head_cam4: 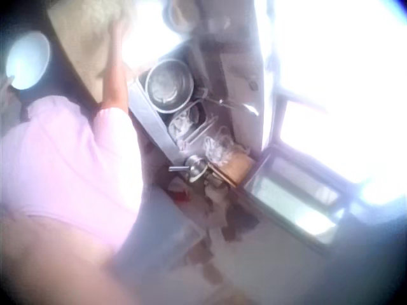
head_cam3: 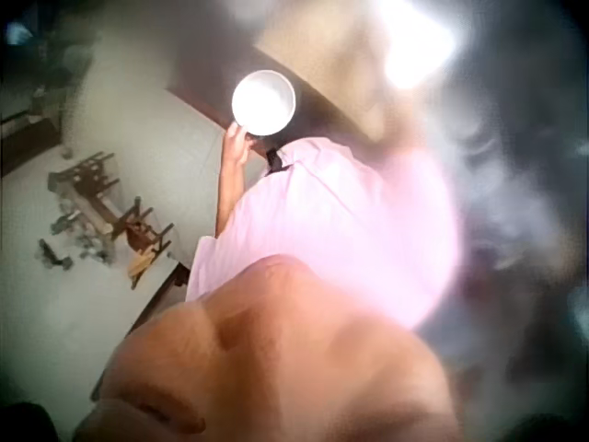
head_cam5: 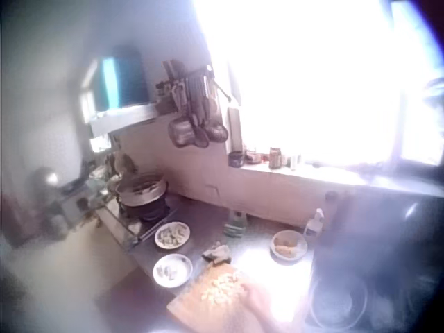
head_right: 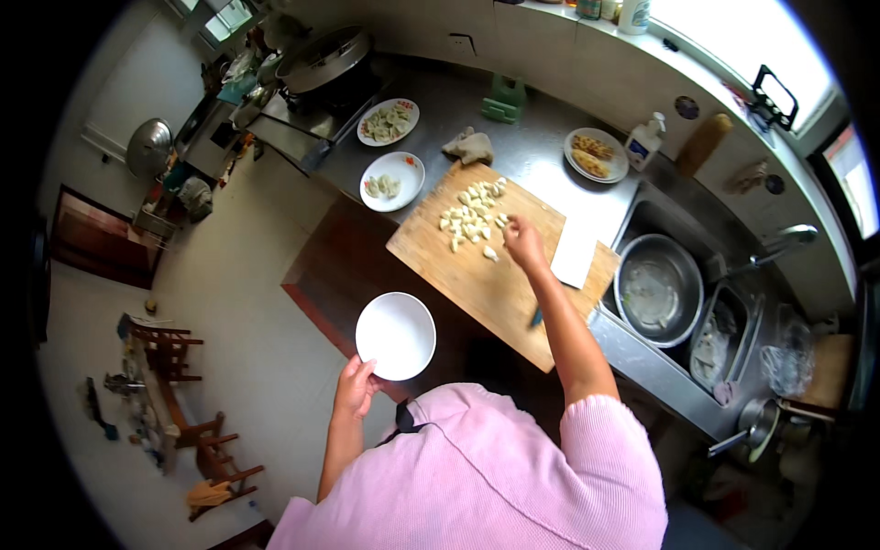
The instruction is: The person chops garlic on a cutting board using a cleaver, transfers the pieces into a bowl, then moves a plate of dumplings to a steamer. They later place the dumplings into a green bag and wash their hands at the sink.
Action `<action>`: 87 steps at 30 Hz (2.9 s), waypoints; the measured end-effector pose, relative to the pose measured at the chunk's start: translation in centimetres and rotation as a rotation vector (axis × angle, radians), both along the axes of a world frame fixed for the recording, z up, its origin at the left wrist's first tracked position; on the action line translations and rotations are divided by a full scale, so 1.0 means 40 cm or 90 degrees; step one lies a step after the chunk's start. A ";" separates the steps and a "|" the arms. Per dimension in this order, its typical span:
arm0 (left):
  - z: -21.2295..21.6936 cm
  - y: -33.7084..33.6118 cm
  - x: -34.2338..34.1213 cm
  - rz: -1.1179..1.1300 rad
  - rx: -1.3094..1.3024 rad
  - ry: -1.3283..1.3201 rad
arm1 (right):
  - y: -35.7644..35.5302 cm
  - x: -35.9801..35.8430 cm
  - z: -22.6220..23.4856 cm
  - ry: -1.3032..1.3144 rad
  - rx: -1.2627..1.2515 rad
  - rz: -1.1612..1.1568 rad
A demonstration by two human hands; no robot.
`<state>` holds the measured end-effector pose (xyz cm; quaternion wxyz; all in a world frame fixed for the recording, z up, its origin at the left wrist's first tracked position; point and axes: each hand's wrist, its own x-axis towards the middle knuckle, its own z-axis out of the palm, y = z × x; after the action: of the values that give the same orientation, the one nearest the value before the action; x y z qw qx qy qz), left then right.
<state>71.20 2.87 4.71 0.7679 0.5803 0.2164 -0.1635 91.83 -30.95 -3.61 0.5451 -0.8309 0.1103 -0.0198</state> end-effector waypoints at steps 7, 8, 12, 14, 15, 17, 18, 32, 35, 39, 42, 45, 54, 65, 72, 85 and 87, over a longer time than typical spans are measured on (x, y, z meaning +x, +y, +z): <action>0.014 -0.030 0.203 0.071 0.053 0.041 | 0.038 0.266 -0.024 0.175 -0.231 0.004; 0.022 -0.048 0.235 0.067 0.063 0.047 | 0.013 0.291 -0.069 0.095 -0.282 0.027; 0.022 -0.092 0.366 0.041 0.015 0.101 | -0.033 0.333 -0.077 -0.020 -0.224 0.053; -0.013 -0.104 0.439 -0.014 0.003 0.104 | -0.092 0.326 -0.020 -0.055 -0.144 0.069; -0.030 -0.116 0.475 -0.041 -0.005 0.107 | -0.128 0.329 0.021 -0.070 -0.106 0.060; -0.046 -0.142 0.555 -0.091 -0.001 0.116 | -0.227 0.365 0.154 -0.148 -0.053 -0.022; -0.045 -0.159 0.595 -0.087 0.003 0.108 | -0.280 0.396 0.226 -0.207 -0.073 -0.081; -0.154 -0.258 0.889 -0.178 0.050 0.138 | -0.671 0.549 0.567 -0.246 0.205 -0.255; -0.197 -0.271 0.916 -0.212 0.071 0.153 | -0.760 0.602 0.516 -0.280 -0.095 -0.339; -0.191 -0.285 0.942 -0.238 0.078 0.151 | -0.793 0.642 0.601 -0.144 -0.491 -0.492; -0.171 -0.297 0.956 -0.237 0.080 0.155 | -0.772 0.647 0.605 -0.119 -0.579 -0.478; -0.203 -0.277 0.956 -0.272 0.100 0.135 | -0.674 0.600 0.540 -0.214 -0.596 -0.398; -0.183 -0.247 0.928 -0.315 0.085 0.146 | -0.126 0.007 0.041 0.106 -0.125 -0.150; -0.248 -0.275 0.731 -0.618 0.709 -0.657 | 0.089 -0.242 0.054 0.122 -0.463 -0.477; -0.232 -0.380 0.711 -0.679 0.684 -0.791 | 0.020 -0.274 0.009 0.331 -0.339 -0.400; -0.257 -0.466 0.709 -0.871 0.720 -0.907 | 0.169 -0.422 0.100 0.322 0.363 -0.415; -0.258 -0.448 0.720 -0.870 0.713 -0.909 | 0.203 -0.440 0.082 0.347 0.383 -0.400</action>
<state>100.01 -15.06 -5.62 0.0985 0.7991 -0.5901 -0.0601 74.23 -22.83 -0.34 0.6790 -0.5390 0.4939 0.0673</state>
